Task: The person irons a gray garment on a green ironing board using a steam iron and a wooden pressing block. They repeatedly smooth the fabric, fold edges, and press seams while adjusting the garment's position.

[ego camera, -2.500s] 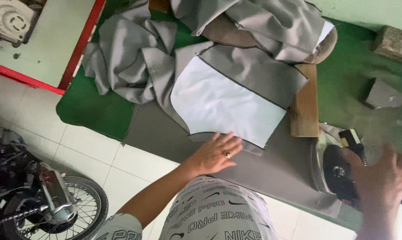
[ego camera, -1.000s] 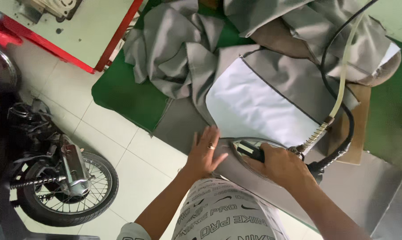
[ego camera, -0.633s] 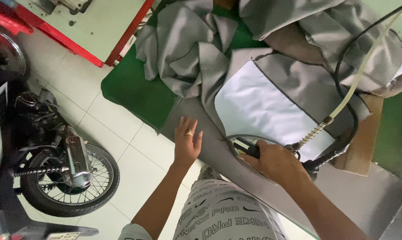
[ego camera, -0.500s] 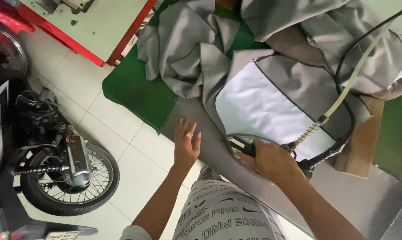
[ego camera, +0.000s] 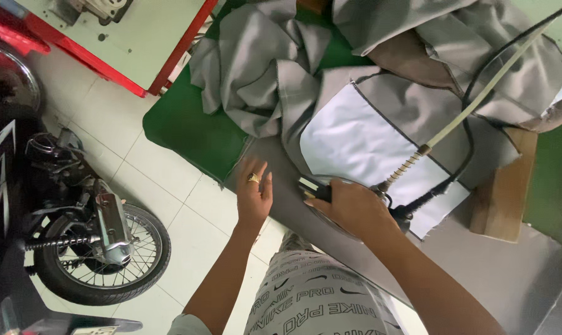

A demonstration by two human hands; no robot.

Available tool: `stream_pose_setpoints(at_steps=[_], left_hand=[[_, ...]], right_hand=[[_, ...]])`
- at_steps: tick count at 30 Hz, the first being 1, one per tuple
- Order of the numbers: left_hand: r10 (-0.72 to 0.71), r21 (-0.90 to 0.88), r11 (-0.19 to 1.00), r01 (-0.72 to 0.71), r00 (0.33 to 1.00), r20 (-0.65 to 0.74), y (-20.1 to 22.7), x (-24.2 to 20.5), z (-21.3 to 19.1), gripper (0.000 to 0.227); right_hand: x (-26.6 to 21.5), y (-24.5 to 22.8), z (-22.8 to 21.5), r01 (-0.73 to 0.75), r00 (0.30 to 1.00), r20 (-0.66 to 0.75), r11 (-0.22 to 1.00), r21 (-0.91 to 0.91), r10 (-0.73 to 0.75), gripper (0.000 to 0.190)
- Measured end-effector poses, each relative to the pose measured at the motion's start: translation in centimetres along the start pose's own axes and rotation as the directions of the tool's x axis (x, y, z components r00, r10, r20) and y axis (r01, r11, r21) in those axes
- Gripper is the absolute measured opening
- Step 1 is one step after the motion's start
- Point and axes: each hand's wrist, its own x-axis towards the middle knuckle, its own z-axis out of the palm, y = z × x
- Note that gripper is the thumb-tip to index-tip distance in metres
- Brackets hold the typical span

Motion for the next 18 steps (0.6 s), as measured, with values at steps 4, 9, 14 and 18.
stream_pose_setpoints(at_steps=[4, 9, 14, 18], left_hand=[[-0.02, -0.066, 0.998, 0.022, 0.999, 0.028, 2.5, 0.6, -1.8, 0.026], [0.052, -0.006, 0.999, -0.052, 0.999, -0.015, 1.8, -1.5, -0.8, 0.027], [0.018, -0.052, 0.999, -0.015, 0.998, 0.06, 2.7, -2.5, -1.6, 0.028], [-0.047, -0.115, 0.992, 0.057, 0.995, 0.086, 4.7, -3.8, -1.3, 0.029]], right_hand=[[0.6, -0.6, 0.3, 0.046, 0.999, -0.023, 0.999, 0.005, -0.046, 0.067], [0.7, -1.6, -0.8, 0.055, 0.998, -0.037, 0.998, 0.043, -0.053, 0.069], [0.3, -1.3, -1.2, 0.077, 0.997, -0.012, 0.996, 0.04, -0.077, 0.071], [0.0, 0.5, -0.2, 0.052, 0.999, -0.006, 0.994, 0.098, -0.052, 0.074]])
